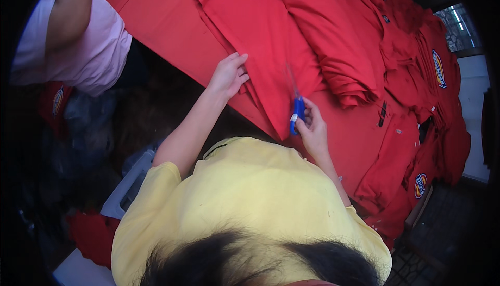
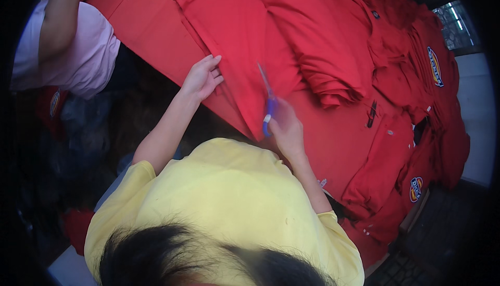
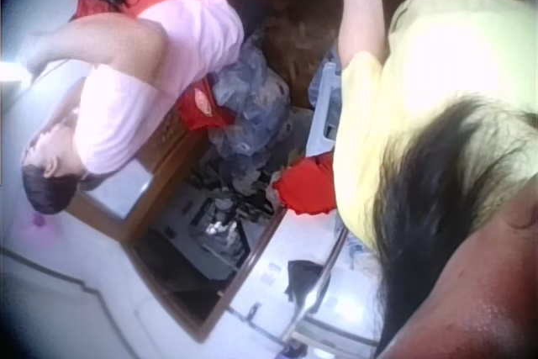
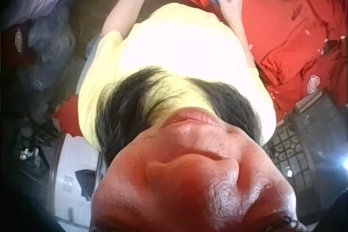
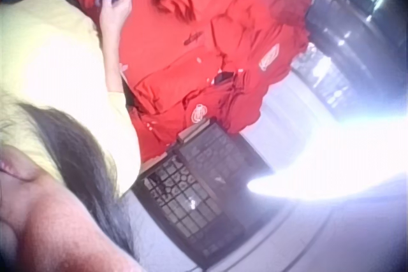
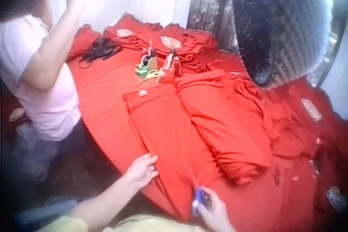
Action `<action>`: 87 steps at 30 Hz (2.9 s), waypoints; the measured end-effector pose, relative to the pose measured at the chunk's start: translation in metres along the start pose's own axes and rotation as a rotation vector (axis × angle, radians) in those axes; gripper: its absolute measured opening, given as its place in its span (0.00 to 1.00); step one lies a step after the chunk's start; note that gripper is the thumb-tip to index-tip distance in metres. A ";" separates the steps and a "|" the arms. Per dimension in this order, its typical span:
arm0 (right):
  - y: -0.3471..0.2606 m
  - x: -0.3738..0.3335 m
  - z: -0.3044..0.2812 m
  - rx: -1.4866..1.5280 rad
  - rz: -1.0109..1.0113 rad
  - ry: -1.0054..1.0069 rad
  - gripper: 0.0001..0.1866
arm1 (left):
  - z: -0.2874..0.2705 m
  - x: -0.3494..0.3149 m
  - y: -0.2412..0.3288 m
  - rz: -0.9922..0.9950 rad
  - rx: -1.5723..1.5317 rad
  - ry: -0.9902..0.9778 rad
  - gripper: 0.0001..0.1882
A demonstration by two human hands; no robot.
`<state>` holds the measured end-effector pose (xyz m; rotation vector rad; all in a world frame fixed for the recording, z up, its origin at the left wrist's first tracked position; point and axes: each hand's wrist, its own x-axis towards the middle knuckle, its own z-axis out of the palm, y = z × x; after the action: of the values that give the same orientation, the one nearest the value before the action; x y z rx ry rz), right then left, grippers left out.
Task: The person uses shears to cut loose threads and small remnants from a stack of red garments on a table.
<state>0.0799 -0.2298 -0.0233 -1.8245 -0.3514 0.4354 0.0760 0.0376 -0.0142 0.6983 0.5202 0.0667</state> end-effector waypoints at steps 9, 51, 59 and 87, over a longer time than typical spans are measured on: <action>-0.047 0.025 0.016 -0.454 -0.153 -0.202 0.29 | 0.004 -0.004 -0.007 0.070 0.012 -0.025 0.17; -0.058 0.099 0.032 -0.019 -0.225 -0.232 0.31 | 0.025 0.011 0.050 0.204 0.157 -0.166 0.27; -0.049 0.103 0.033 0.003 -0.209 -0.274 0.29 | 0.028 0.012 0.050 0.189 0.205 -0.148 0.27; -0.042 0.132 0.051 0.010 -0.380 -0.282 0.26 | 0.019 0.026 0.062 0.256 0.203 -0.118 0.23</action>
<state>0.1723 -0.1148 -0.0119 -1.6389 -0.8711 0.4244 0.1144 0.0802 0.0256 0.9592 0.3244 0.2132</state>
